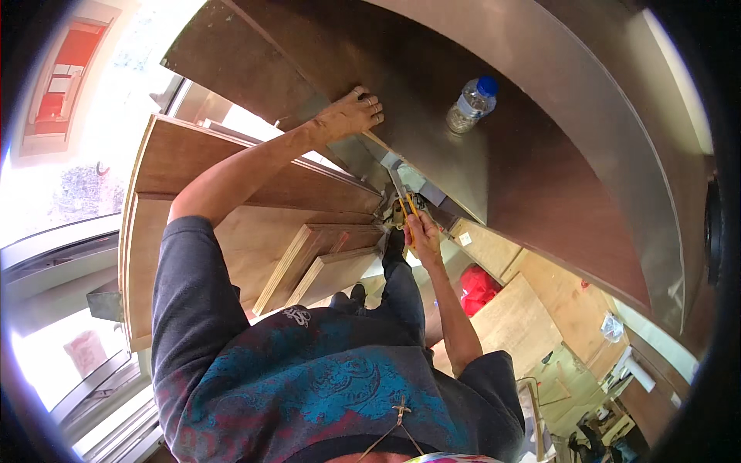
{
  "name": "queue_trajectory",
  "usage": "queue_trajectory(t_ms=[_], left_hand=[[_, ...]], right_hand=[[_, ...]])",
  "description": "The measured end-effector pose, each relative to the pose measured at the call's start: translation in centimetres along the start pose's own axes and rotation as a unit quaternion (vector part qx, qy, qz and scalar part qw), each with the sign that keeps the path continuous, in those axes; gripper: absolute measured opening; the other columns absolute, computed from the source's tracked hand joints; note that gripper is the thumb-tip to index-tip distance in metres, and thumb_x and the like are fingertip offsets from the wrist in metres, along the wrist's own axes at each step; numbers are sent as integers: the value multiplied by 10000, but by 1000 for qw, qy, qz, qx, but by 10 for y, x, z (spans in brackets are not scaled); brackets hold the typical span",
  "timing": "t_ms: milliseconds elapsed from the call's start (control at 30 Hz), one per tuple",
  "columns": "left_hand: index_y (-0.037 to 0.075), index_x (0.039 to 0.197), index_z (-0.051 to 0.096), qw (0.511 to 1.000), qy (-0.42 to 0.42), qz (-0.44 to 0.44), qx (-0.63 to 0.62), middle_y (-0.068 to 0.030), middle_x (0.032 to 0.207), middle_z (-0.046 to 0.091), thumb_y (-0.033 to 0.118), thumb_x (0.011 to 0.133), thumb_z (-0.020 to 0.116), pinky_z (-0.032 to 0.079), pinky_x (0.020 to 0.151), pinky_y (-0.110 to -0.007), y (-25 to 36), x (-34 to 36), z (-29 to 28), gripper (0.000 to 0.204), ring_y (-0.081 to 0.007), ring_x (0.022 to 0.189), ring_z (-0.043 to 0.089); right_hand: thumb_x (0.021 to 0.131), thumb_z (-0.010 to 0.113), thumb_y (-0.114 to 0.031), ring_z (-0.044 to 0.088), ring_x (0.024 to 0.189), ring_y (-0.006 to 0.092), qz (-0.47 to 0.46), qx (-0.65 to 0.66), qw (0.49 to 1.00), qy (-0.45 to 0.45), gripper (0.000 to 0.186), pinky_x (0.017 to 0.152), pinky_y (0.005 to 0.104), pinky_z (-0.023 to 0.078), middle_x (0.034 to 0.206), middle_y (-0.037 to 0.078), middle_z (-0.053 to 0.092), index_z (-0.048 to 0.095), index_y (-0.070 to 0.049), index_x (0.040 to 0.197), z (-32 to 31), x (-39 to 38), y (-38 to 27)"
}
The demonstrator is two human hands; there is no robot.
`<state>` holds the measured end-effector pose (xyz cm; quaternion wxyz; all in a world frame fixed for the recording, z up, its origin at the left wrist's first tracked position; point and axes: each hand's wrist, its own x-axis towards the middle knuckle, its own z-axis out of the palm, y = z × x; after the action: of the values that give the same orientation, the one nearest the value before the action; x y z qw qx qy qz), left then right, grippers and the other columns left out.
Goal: The person uses a utility knife to shave and smooth the edge of a wooden cabinet panel, occasionally checking the surface with their fingers.
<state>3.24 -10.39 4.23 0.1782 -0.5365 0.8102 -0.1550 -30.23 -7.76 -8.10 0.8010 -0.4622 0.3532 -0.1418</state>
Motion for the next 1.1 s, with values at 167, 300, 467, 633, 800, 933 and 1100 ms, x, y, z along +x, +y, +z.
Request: queue_trajectory(t_ms=[167, 300, 467, 633, 800, 933, 1100], left_hand=[[147, 1066, 571, 997, 59, 54, 1, -12, 1079, 613, 176, 825, 578, 370, 1002, -389, -13, -1, 9, 243, -182, 1113, 550], [158, 996, 562, 990, 132, 46, 7, 2, 1018, 626, 205, 790, 589, 397, 1007, -399, -14, -7, 14, 213, -184, 1047, 585], [155, 1196, 541, 998, 61, 30, -16, -50, 1145, 600, 170, 803, 595, 292, 1142, -449, -10, -9, 12, 397, -227, 1159, 540], [157, 1270, 474, 998, 40, 34, -25, -75, 1276, 527, 222, 820, 589, 281, 1146, -454, -11, -8, 15, 470, -251, 1218, 491], [95, 1271, 474, 990, 125, 40, -47, -106, 1243, 508, 401, 775, 665, 379, 1044, -496, -12, 2, 35, 614, -286, 1184, 485], [20, 1320, 425, 987, 89, 21, -133, -182, 1318, 448, 472, 804, 652, 346, 1053, -540, -19, -5, 21, 722, -356, 1245, 423], [57, 1336, 413, 984, 139, 35, -108, -155, 1376, 417, 290, 803, 689, 318, 1081, -545, -21, 3, 33, 644, -342, 1294, 383]], right_hand=[[988, 522, -313, 464, 494, 47, -12, -10, 1000, 25, 254, 436, 198, 366, 637, -19, 513, 570, -73, 921, 13, 23, -12], [978, 542, -342, 444, 479, 45, -19, 4, 1000, 19, 277, 422, 209, 353, 618, -29, 493, 555, -74, 912, 42, 34, -11], [961, 556, -387, 426, 421, 46, -36, 65, 994, 74, 330, 378, 216, 319, 548, -26, 467, 538, -97, 804, 88, 50, 9], [947, 565, -420, 403, 377, 56, -19, 104, 982, 157, 387, 349, 224, 288, 530, -22, 465, 508, -107, 726, 123, 53, 12], [976, 510, -389, 445, 420, 85, -57, 131, 976, 162, 343, 367, 232, 303, 575, -5, 483, 499, -102, 789, 140, 57, 34], [991, 416, -279, 488, 596, 99, -93, 124, 977, 149, 218, 548, 251, 398, 703, 23, 509, 514, -86, 975, 161, 49, 36], [962, 460, -178, 503, 698, 82, -116, 53, 973, 195, 331, 648, 243, 444, 853, 12, 517, 483, -33, 1259, 172, 59, 28]])
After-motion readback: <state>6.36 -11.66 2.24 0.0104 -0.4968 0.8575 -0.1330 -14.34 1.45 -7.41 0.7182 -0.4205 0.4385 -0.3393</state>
